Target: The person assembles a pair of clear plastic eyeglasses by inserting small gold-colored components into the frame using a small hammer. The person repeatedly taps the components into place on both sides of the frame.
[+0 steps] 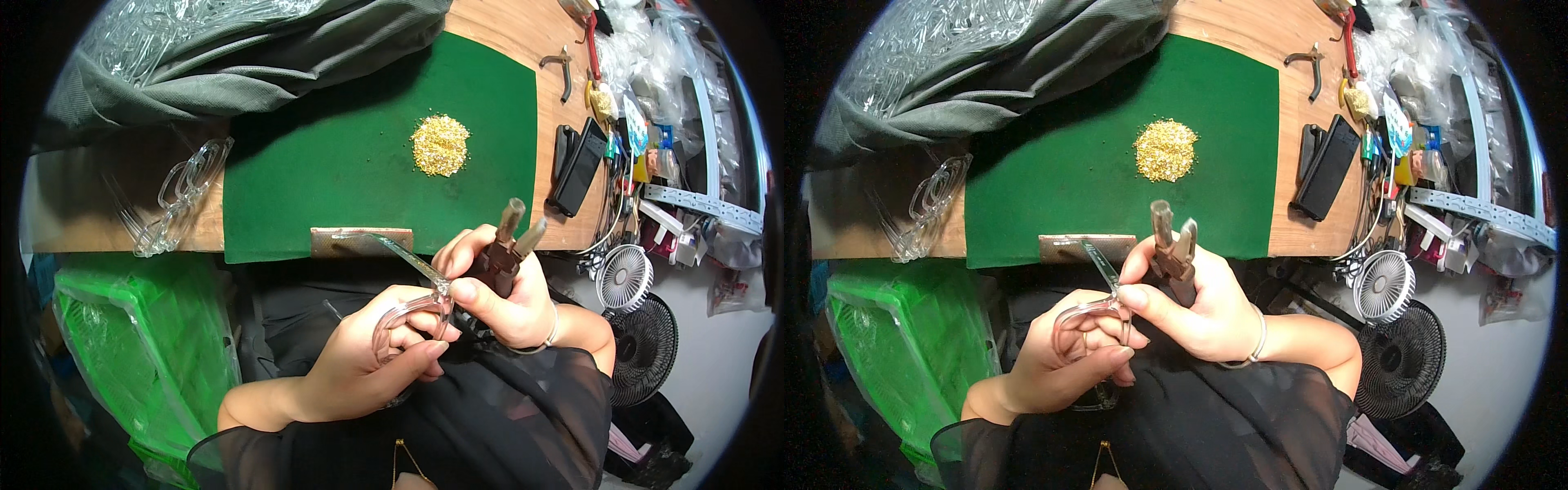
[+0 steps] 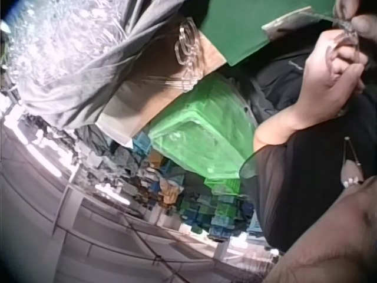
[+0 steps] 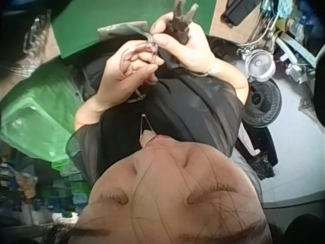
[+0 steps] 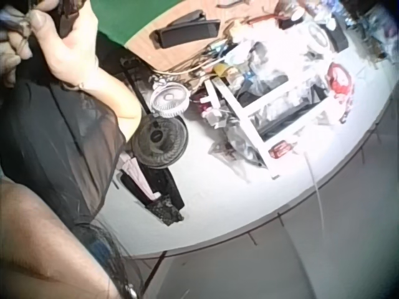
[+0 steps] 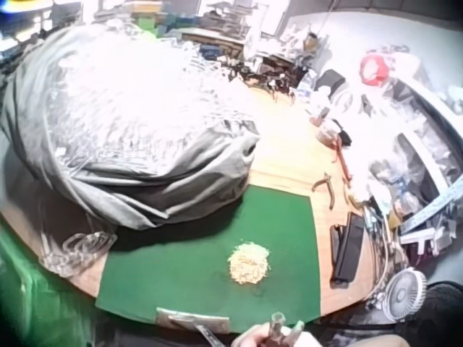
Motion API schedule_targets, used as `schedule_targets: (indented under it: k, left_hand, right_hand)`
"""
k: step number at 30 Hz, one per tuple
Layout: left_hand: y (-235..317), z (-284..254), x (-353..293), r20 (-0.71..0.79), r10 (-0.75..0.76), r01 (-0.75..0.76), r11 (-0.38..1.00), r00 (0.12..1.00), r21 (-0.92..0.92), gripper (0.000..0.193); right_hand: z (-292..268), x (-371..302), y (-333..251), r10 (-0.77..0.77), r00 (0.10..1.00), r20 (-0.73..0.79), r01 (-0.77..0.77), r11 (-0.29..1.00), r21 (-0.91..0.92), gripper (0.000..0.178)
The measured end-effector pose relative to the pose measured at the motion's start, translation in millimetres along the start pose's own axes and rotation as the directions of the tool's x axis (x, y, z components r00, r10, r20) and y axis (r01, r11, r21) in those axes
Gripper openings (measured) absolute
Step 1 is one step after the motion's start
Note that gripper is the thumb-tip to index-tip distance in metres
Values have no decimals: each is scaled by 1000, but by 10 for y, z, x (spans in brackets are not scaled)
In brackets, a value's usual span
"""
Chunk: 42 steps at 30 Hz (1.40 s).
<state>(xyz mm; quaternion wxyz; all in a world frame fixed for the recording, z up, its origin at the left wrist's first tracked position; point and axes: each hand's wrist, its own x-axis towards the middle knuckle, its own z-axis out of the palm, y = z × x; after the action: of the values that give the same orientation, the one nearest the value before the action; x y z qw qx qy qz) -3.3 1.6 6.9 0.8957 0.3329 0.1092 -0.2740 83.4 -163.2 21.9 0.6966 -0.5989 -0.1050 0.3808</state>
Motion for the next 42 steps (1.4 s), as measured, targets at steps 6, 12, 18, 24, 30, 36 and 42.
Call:
schedule_targets:
  k: [6,12,18,24,30,36,42]
  left_hand:
    - [-17,-3,14,12,16,-16,1000,1000,4,37]
    - [-5,-1,15,10,12,-12,1000,1000,-8,39]
    - [-15,-11,31,18,19,-19,1000,1000,-8,40]
    - [-38,-17,19,11,20,-20,1000,1000,-7,40]
    - [-15,-19,26,12,24,-25,996,1000,84,41]
    - [-14,-42,24,34,24,-25,999,999,42,41]
    - [19,-43,-4,74,-40,48,994,996,-103,36]
  right_hand:
    - [-15,-8,44,-132,991,20,134,986,-102,12]
    - [-26,3,57,-115,993,21,117,991,-71,14]
    - [-30,10,54,-115,993,23,117,990,-81,14]
    - [-8,6,43,-73,997,-1,72,994,-78,14]
    - [-45,37,76,-153,987,52,161,968,-195,14]
    - [-33,34,84,-73,997,29,75,993,-86,16]
    - [-49,45,142,-144,987,68,143,990,20,17]
